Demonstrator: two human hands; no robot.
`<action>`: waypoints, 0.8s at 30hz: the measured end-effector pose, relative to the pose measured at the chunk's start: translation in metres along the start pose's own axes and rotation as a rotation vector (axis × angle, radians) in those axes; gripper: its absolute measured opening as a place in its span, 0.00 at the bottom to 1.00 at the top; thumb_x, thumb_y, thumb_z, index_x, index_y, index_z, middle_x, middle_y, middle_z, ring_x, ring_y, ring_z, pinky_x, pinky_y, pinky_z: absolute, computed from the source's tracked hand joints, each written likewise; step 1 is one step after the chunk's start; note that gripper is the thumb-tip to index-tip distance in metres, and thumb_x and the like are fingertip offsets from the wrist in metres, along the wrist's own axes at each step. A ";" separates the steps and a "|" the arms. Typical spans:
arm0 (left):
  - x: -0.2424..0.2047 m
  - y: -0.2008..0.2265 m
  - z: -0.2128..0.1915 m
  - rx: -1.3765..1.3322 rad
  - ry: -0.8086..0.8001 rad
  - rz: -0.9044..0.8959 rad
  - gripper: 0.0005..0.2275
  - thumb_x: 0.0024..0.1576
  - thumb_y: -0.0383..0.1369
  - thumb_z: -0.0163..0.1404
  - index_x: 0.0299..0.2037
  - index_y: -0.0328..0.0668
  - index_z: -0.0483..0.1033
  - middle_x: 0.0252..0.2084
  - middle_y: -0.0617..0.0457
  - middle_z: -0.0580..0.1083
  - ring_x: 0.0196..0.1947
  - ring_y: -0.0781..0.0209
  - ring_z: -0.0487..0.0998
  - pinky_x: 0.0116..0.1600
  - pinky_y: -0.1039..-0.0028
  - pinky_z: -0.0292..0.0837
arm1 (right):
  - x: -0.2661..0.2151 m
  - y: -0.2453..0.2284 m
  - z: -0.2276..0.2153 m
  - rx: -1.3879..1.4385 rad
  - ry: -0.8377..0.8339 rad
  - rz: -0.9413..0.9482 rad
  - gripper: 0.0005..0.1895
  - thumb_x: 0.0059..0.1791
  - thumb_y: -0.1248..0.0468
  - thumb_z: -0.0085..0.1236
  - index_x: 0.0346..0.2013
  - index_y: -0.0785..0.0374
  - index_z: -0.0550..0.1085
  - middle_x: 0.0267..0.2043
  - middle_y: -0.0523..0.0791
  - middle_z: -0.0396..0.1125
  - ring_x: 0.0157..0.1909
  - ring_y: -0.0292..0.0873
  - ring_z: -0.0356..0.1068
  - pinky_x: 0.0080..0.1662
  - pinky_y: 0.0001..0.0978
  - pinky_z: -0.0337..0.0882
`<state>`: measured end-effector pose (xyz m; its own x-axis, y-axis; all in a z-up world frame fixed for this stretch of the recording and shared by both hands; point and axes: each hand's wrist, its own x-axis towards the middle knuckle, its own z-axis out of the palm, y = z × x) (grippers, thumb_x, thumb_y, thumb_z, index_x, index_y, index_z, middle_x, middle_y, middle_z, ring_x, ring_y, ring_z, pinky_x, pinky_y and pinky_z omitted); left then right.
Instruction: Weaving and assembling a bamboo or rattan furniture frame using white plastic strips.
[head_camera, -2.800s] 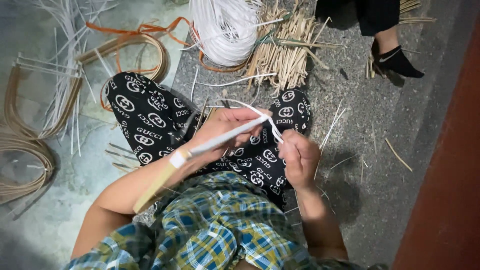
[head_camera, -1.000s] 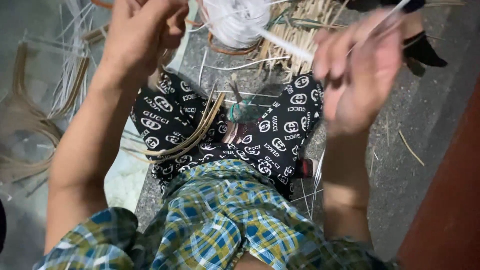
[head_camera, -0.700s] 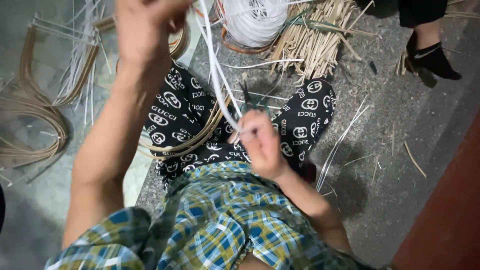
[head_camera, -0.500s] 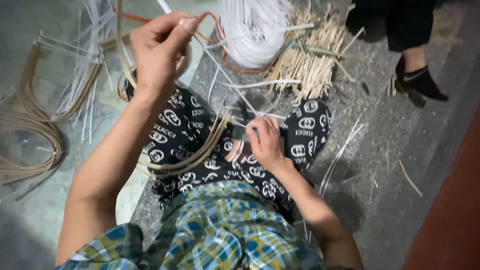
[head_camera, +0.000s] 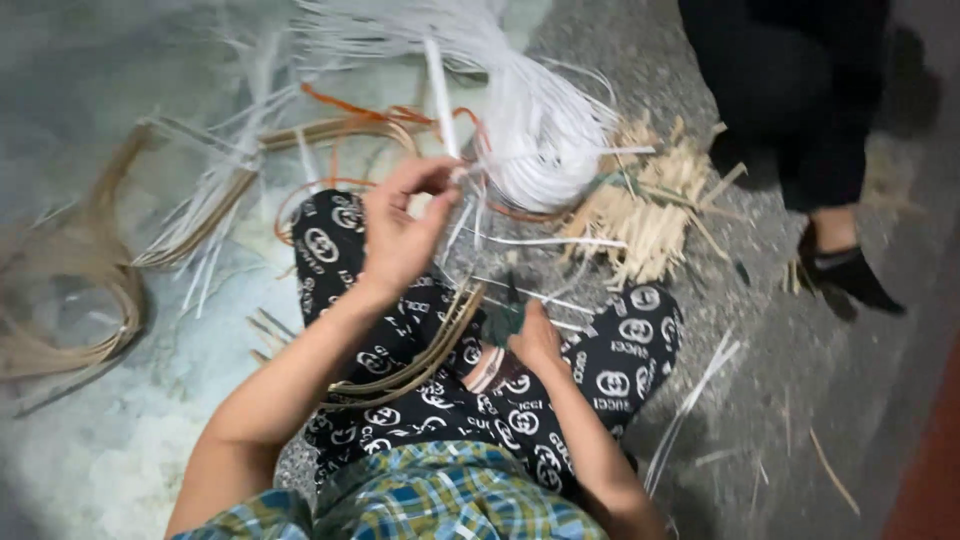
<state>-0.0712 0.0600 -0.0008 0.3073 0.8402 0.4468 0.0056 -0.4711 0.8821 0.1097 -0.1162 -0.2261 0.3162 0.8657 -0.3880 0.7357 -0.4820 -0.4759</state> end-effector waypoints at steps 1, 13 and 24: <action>-0.004 0.002 0.002 -0.032 0.010 -0.032 0.14 0.56 0.18 0.56 0.52 0.36 0.79 0.39 0.55 0.76 0.40 0.70 0.77 0.49 0.79 0.73 | 0.001 0.006 0.003 -0.016 -0.021 0.106 0.32 0.40 0.67 0.66 0.54 0.69 0.61 0.51 0.61 0.67 0.53 0.64 0.69 0.53 0.51 0.69; -0.038 0.040 -0.008 0.038 -0.050 0.135 0.11 0.55 0.17 0.55 0.46 0.37 0.80 0.42 0.48 0.80 0.43 0.58 0.83 0.49 0.74 0.76 | -0.130 -0.090 -0.075 1.166 -0.069 -0.363 0.23 0.57 0.52 0.46 0.56 0.68 0.65 0.41 0.46 0.67 0.46 0.41 0.73 0.52 0.37 0.73; -0.050 0.038 -0.001 0.249 -0.101 0.442 0.16 0.48 0.16 0.56 0.46 0.38 0.80 0.43 0.47 0.79 0.48 0.49 0.83 0.49 0.66 0.78 | -0.117 -0.124 -0.117 0.905 -0.013 -0.540 0.32 0.57 0.40 0.43 0.52 0.69 0.68 0.33 0.41 0.62 0.35 0.36 0.64 0.41 0.29 0.69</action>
<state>-0.0875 0.0002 0.0099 0.4217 0.5221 0.7413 0.0770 -0.8352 0.5445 0.0516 -0.1418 -0.0295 0.0690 0.9966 0.0451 0.0533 0.0414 -0.9977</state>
